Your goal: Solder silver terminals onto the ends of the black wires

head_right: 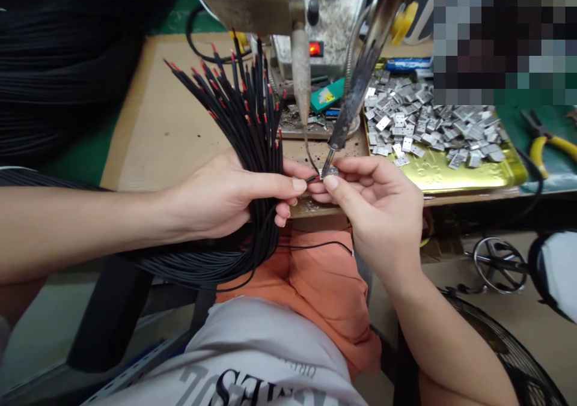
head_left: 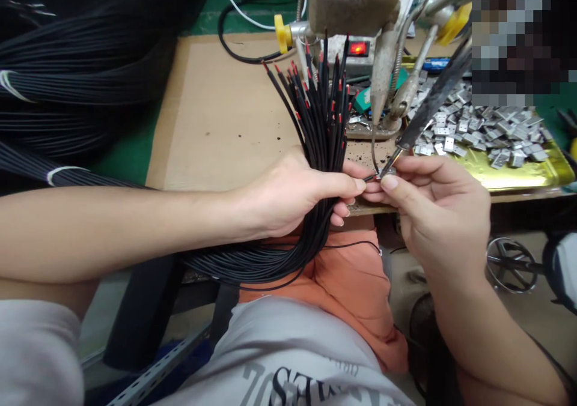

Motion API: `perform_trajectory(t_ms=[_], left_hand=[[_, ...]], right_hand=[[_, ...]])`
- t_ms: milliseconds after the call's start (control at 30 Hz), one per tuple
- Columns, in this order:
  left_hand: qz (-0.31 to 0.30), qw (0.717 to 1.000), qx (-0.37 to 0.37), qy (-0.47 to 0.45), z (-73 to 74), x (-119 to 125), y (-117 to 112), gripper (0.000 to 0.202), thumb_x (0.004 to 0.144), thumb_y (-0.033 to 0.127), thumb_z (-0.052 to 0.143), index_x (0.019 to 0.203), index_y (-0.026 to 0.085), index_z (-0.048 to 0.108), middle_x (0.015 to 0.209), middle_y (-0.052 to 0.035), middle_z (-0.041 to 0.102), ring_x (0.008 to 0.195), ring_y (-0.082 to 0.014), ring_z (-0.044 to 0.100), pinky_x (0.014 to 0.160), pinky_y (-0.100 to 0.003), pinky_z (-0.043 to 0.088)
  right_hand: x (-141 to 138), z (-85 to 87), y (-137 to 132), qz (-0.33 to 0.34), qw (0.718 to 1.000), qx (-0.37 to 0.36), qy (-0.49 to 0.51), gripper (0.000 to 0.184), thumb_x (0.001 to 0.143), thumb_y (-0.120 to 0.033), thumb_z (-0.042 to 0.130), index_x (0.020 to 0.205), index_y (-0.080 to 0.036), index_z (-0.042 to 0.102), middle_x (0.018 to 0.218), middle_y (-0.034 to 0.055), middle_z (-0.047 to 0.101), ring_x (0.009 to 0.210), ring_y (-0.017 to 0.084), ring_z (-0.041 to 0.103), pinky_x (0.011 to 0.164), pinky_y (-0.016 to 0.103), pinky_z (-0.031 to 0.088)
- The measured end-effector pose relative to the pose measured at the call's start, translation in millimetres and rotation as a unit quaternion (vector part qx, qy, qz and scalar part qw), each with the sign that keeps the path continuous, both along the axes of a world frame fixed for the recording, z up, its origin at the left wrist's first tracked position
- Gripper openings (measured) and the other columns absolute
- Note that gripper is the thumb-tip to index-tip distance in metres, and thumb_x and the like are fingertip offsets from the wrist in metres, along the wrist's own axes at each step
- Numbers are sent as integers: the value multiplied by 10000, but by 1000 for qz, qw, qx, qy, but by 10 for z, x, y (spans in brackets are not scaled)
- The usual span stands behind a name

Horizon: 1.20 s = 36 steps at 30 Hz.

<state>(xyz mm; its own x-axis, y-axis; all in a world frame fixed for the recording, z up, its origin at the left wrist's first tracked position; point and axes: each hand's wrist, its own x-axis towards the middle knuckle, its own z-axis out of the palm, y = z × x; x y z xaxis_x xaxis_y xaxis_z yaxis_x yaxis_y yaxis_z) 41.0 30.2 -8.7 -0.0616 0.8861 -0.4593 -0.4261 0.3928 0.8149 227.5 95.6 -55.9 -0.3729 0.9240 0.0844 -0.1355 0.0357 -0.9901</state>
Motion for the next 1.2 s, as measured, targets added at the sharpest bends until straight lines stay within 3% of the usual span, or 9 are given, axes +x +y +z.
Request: perform_trajectory(t_ms=[667, 933, 1200], left_hand=[[4, 1000, -2, -15, -8, 9, -17, 140, 887, -15, 786, 921, 118, 813, 703, -6, 749, 509, -92, 643, 497, -218, 588], [-11, 999, 22, 26, -15, -3, -6, 116, 843, -5, 803, 917, 82, 824, 780, -42, 787, 532, -83, 642, 496, -201, 587], [-26, 999, 25, 7, -45, -8, -18, 125, 865, 9, 786, 925, 108, 834, 811, -50, 806, 556, -93, 674, 525, -201, 612]], right_hand=[[4, -22, -4, -3, 1000, 16, 8, 190, 937, -194, 930, 1049, -252, 788, 912, -21, 866, 814, 201, 897, 838, 335, 786], [11, -21, -3, -2, 1000, -3, -6, 208, 907, -201, 947, 1037, -262, 796, 882, -28, 863, 769, 197, 882, 829, 346, 789], [4, -12, -15, 3, 1000, 10, 13, 213, 903, -133, 925, 985, -296, 815, 831, -23, 858, 733, 198, 874, 762, 309, 781]])
